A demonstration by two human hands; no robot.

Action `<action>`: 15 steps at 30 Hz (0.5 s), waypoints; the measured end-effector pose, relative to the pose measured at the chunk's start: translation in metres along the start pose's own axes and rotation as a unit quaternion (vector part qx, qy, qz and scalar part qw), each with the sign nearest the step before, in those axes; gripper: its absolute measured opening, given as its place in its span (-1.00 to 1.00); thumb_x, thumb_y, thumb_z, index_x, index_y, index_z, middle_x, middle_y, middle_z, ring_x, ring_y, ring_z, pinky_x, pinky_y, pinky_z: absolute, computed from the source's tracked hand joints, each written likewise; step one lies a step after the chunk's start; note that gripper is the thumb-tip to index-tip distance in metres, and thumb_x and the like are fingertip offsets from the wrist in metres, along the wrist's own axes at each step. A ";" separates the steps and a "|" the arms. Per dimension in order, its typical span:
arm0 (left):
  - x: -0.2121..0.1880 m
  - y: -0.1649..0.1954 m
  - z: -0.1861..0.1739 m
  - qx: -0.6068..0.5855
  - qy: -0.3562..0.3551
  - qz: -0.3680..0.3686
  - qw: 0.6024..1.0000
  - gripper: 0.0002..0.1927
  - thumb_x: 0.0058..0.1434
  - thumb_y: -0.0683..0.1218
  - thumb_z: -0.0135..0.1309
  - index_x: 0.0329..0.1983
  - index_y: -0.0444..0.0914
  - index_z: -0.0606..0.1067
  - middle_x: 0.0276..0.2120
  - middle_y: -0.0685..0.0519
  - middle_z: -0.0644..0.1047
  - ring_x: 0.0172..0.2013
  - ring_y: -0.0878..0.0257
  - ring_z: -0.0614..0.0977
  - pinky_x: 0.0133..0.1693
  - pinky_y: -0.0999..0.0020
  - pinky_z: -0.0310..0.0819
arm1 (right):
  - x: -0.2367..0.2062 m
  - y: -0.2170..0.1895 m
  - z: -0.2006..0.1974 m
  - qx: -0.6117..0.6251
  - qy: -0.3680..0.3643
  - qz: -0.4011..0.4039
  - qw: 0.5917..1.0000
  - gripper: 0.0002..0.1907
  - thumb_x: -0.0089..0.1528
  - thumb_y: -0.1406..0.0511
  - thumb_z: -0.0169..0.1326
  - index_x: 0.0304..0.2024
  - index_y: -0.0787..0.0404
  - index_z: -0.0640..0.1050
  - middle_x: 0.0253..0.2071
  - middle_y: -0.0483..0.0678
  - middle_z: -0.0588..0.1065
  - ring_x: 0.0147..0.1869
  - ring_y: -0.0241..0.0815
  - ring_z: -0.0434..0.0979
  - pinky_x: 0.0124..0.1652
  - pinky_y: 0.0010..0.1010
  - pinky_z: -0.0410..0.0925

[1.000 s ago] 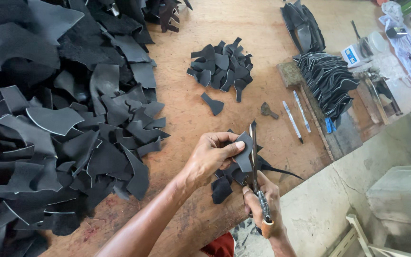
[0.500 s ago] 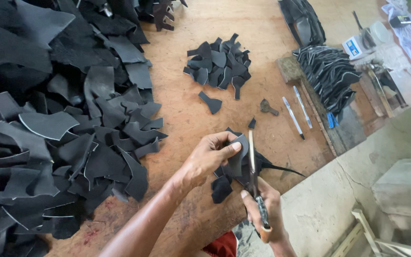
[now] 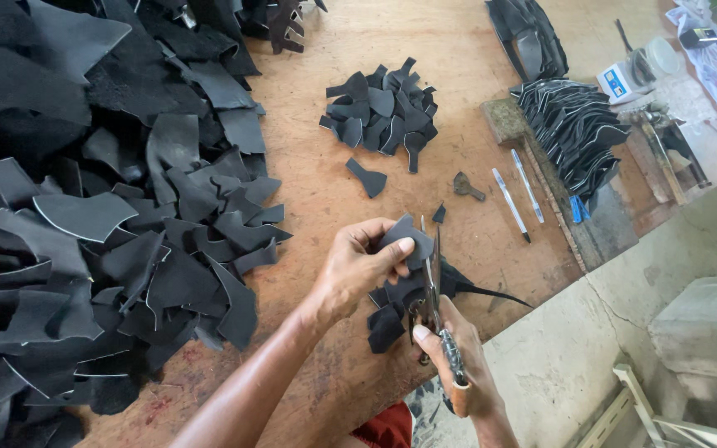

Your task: The person trims irregular black leather pieces with scissors, cutting off excess edges one piece at a time. Trimmed pieces are placed into a pile on the table while offcuts accumulate nearby, working through a large heap of leather scraps.

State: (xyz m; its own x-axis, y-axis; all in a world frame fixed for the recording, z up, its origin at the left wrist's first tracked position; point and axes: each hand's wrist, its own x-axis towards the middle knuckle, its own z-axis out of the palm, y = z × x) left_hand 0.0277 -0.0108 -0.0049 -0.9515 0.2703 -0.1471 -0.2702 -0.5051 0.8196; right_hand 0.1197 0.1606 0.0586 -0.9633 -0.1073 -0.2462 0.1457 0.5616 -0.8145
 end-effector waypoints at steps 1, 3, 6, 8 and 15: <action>-0.001 0.001 0.001 -0.004 -0.001 -0.009 1.000 -0.80 0.28 -0.13 0.17 -0.11 -0.34 0.61 -0.45 0.08 0.62 -0.52 0.41 0.56 -0.50 0.54 0.43 | 0.002 -0.001 0.000 -0.002 0.002 -0.015 1.000 -0.70 0.23 0.17 0.00 -0.17 0.27 0.49 -0.49 -0.04 0.42 -0.41 -0.24 0.44 -0.39 -0.34 0.34; -0.003 0.003 0.002 -0.017 -0.006 -0.032 0.999 -0.79 0.29 -0.13 0.14 -0.09 -0.35 0.59 -0.43 0.07 0.62 -0.54 0.40 0.57 -0.51 0.52 0.47 | 0.005 -0.002 0.002 -0.004 0.006 -0.045 0.999 -0.70 0.25 0.16 -0.01 -0.16 0.28 0.48 -0.47 -0.05 0.42 -0.39 -0.23 0.43 -0.38 -0.34 0.36; -0.001 0.004 0.002 -0.022 -0.026 -0.006 0.999 -0.78 0.31 -0.17 0.10 -0.03 -0.37 0.56 -0.37 0.04 0.62 -0.46 0.40 0.62 -0.40 0.51 0.58 | 0.009 -0.003 0.002 -0.012 0.006 -0.054 0.998 -0.69 0.25 0.17 -0.02 -0.11 0.26 0.47 -0.45 -0.06 0.46 -0.38 -0.22 0.47 -0.35 -0.35 0.39; 0.002 0.002 0.002 -0.028 -0.035 0.010 0.999 -0.77 0.32 -0.20 0.08 0.01 -0.39 0.54 -0.33 0.02 0.62 -0.42 0.39 0.65 -0.34 0.50 0.62 | 0.013 -0.004 0.003 -0.031 0.012 -0.035 0.999 -0.68 0.22 0.17 0.01 -0.12 0.28 0.46 -0.47 -0.04 0.47 -0.39 -0.19 0.50 -0.35 -0.33 0.40; 0.008 -0.009 0.004 -0.110 -0.030 -0.019 0.993 -0.76 0.33 -0.23 0.11 0.02 -0.45 0.55 -0.32 -0.01 0.62 -0.42 0.36 0.65 -0.35 0.47 0.61 | 0.012 -0.010 0.002 0.016 0.006 -0.051 0.999 -0.68 0.24 0.16 -0.02 -0.12 0.28 0.47 -0.43 -0.05 0.46 -0.35 -0.20 0.50 -0.31 -0.33 0.40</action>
State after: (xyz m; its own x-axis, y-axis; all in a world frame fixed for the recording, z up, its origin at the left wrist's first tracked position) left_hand 0.0235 -0.0010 -0.0110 -0.9315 0.3369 -0.1372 -0.3375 -0.6595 0.6717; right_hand 0.1074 0.1525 0.0625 -0.9761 -0.1530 -0.1544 0.0529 0.5216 -0.8515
